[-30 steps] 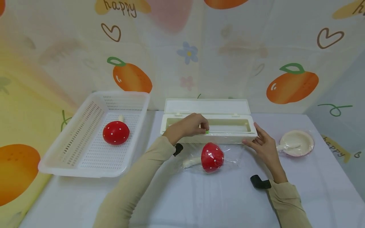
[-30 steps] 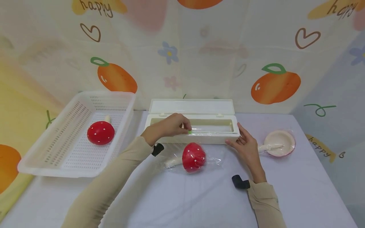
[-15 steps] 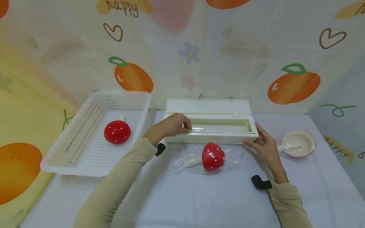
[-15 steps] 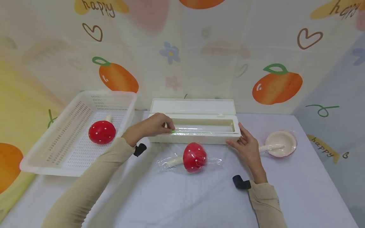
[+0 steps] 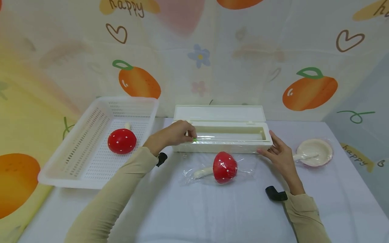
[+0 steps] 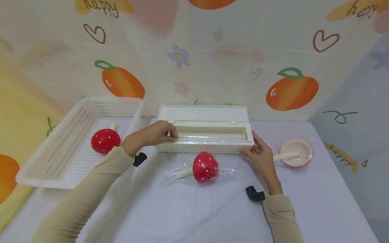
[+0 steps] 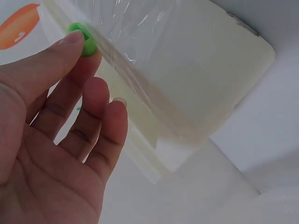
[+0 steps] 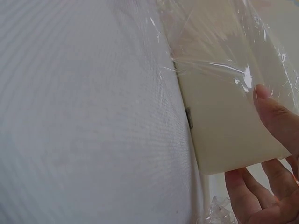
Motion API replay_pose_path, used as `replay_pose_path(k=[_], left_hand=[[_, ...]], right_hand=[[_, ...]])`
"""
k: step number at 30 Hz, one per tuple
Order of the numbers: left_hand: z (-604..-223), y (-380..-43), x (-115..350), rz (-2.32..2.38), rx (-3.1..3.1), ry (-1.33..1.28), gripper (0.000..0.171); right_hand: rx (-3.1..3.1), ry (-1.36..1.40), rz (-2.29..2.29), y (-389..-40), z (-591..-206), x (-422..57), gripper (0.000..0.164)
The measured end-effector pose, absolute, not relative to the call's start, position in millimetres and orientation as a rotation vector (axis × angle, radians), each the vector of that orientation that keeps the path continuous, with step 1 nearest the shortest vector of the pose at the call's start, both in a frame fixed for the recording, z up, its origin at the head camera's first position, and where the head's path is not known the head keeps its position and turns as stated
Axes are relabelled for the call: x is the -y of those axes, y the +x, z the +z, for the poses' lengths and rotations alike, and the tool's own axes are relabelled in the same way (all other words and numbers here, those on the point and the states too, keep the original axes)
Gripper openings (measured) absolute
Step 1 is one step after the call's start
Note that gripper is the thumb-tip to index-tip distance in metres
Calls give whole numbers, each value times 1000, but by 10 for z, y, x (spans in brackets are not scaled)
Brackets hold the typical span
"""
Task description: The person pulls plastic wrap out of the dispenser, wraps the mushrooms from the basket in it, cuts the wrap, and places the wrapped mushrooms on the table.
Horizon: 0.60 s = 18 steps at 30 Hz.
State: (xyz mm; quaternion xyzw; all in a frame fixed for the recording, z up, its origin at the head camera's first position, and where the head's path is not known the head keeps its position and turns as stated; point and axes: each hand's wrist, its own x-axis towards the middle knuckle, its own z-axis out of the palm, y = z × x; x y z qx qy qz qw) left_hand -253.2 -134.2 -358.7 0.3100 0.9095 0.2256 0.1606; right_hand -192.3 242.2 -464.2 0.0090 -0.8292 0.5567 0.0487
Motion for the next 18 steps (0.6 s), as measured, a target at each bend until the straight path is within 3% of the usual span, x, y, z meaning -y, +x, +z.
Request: replay_pose_path(k=[18], left_hand=[[-3473,-2447,1818,515,-2689,728,5]], right_hand=[[2552,19,1703,-1910,-4621,-2419,90]])
